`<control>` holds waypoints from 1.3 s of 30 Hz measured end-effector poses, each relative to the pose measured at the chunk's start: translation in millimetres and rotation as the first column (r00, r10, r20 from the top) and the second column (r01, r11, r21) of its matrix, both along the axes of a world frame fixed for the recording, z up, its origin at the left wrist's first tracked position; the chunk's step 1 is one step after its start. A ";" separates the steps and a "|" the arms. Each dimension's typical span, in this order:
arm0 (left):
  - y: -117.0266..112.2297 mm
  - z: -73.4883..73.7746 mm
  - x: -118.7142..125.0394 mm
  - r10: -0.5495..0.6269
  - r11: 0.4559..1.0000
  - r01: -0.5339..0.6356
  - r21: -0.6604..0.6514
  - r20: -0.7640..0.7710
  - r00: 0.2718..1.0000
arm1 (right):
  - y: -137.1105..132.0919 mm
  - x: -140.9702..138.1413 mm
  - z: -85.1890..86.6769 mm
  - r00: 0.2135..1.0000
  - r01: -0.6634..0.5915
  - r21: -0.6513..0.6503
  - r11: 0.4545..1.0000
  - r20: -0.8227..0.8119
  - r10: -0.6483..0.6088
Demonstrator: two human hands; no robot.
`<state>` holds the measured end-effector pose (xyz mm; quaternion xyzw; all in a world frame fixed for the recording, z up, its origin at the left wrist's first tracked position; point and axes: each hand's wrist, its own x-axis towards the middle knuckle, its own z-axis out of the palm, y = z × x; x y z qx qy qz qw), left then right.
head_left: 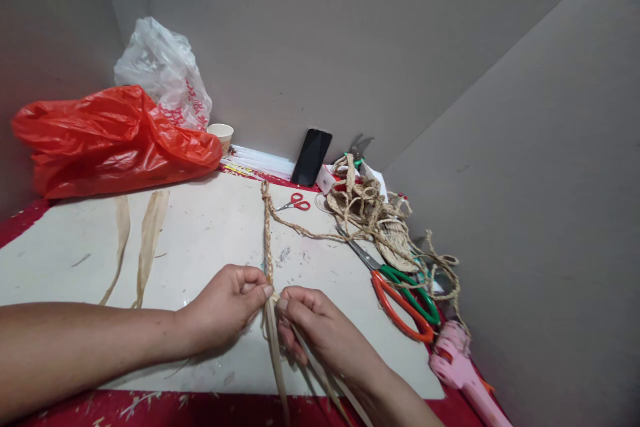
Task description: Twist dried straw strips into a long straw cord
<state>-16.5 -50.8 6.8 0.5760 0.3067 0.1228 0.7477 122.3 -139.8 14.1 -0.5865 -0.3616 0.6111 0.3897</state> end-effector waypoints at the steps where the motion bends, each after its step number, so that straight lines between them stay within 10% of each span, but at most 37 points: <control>1: 0.7 0.3 0.1 -0.004 1.000 0.004 -0.001 -0.011 1.000 | -0.2 -0.6 -0.6 1.000 0.012 -0.002 1.000 -0.026 -0.012; 9: 2.6 0.7 -0.4 -0.019 0.999 0.019 0.043 0.005 1.000 | 0.3 -6.9 -1.7 0.972 0.048 -0.064 0.997 -0.229 -0.061; 39: -1.6 -1.8 -1.7 -0.058 0.998 0.053 0.040 0.131 0.990 | -5.8 -18.4 -4.8 0.945 0.235 -0.093 0.968 -0.210 -0.249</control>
